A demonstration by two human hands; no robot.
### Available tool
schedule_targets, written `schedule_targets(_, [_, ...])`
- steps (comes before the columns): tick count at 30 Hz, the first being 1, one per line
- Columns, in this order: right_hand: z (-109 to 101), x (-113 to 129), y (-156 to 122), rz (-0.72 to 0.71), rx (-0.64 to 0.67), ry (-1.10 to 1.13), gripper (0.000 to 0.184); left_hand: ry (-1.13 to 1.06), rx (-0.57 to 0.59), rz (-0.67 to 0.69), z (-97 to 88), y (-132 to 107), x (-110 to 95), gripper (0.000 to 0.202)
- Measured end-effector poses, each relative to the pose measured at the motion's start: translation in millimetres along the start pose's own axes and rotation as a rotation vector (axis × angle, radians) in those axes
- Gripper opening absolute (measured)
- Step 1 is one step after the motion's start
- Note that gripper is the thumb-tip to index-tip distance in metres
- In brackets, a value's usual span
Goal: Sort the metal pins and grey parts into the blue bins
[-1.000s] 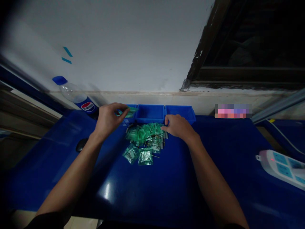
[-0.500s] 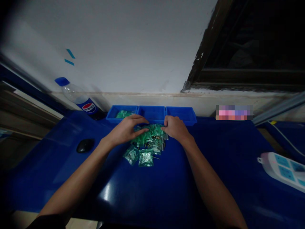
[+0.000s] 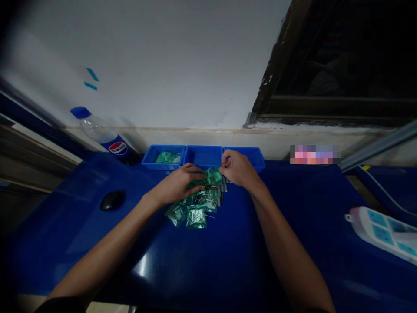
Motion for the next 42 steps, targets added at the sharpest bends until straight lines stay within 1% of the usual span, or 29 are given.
schedule_targets(2, [-10.7, 4.5, -2.9, -0.020, -0.013, 0.030, 0.018, -0.028, -0.017, -0.014, -1.7, 0.5, -0.1, 0.031])
schedule_targets(4, [-19.3, 12.1, -7.1, -0.048, 0.001, 0.076, 0.017, -0.094, -0.075, -0.054, -7.2, 1.6, 0.3, 0.034])
schedule_targets(5, [-22.2, 17.6, -9.4, -0.070, 0.015, 0.114, 0.016, -0.148, -0.117, -0.096, -11.1, 2.0, 1.8, 0.035])
schedule_targets(7, [-24.7, 30.6, -13.9, -0.116, 0.048, 0.203, 0.017, -0.302, -0.215, -0.223, -18.9, 1.8, 8.1, 0.038])
schedule_targets(9, [-22.0, 42.9, -17.0, -0.143, 0.089, 0.294, 0.017, -0.504, -0.289, -0.345, -23.4, 0.3, 15.0, 0.038])
schedule_targets(10, [-18.9, 47.3, -17.6, -0.141, 0.109, 0.333, 0.018, -0.607, -0.314, -0.383, -24.6, -0.2, 17.4, 0.036])
schedule_targets(12, [-12.1, 51.1, -16.3, -0.122, 0.120, 0.394, 0.023, -0.760, -0.349, -0.413, -27.8, -0.9, 20.5, 0.032])
schedule_targets(13, [-9.1, 49.9, -14.6, -0.104, 0.110, 0.412, 0.026, -0.793, -0.366, -0.417, -30.5, -1.5, 22.1, 0.030])
schedule_targets(15, [-3.1, 40.9, -10.5, -0.055, 0.084, 0.412, 0.030, -0.747, -0.406, -0.429, -39.0, -4.3, 27.0, 0.026])
schedule_targets(17, [2.9, 26.9, -6.8, -0.020, 0.078, 0.333, 0.028, -0.596, -0.459, -0.436, -51.8, -9.3, 33.0, 0.022])
schedule_targets(19, [5.8, 13.8, -4.3, -0.044, 0.049, 0.138, 0.024, -0.402, -0.527, -0.437, -66.8, -16.5, 39.6, 0.019])
schedule_targets(21, [11.8, 1.1, -3.4, -0.044, 0.068, -0.078, 0.021, -0.182, -0.560, -0.441, -78.3, -23.6, 46.4, 0.016])
schedule_targets(22, [16.1, -3.8, -3.3, -0.040, 0.093, -0.149, 0.021, -0.073, -0.565, -0.444, -82.2, -26.8, 50.0, 0.016])
schedule_targets(24, [24.7, -9.9, -3.1, -0.028, 0.138, -0.207, 0.023, 0.111, -0.559, -0.475, -85.3, -32.4, 58.8, 0.015])
schedule_targets(26, [31.6, -11.5, -2.2, -0.023, 0.150, -0.197, 0.024, 0.220, -0.522, -0.507, -82.9, -35.3, 67.0, 0.016])
schedule_targets(27, [34.3, -11.7, -1.5, -0.020, 0.146, -0.182, 0.024, 0.238, -0.493, -0.510, -80.0, -35.2, 69.6, 0.016])
schedule_targets(30, [40.6, -13.3, 0.5, -0.005, 0.148, -0.123, 0.024, 0.195, -0.438, -0.466, -72.3, -30.5, 68.7, 0.017])
schedule_targets(32, [42.5, -14.6, 1.2, 0.010, 0.156, -0.058, 0.024, 0.117, -0.434, -0.417, -69.3, -25.5, 62.2, 0.018])
schedule_targets(34, [41.7, -13.6, 1.5, 0.016, 0.151, 0.027, 0.024, 0.021, -0.400, -0.354, -64.4, -19.4, 53.4, 0.018])
schedule_targets(38, [32.6, -3.6, 1.0, -0.017, 0.091, 0.122, 0.020, -0.116, -0.286, -0.257, -49.8, -10.7, 37.8, 0.021])
schedule_targets(42, [17.6, 9.5, -2.1, -0.042, 0.029, 0.126, 0.017, -0.177, -0.235, -0.245, -39.7, -8.1, 30.5, 0.026])
Point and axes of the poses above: each hand's wrist, its own y-axis towards the middle knuckle, its own z-axis out of the palm, x = y × z, the point moved 7 cm from there along y, towards the middle knuckle, and after that the axes turned 4 degrees about -x, right-handed, at the moved point
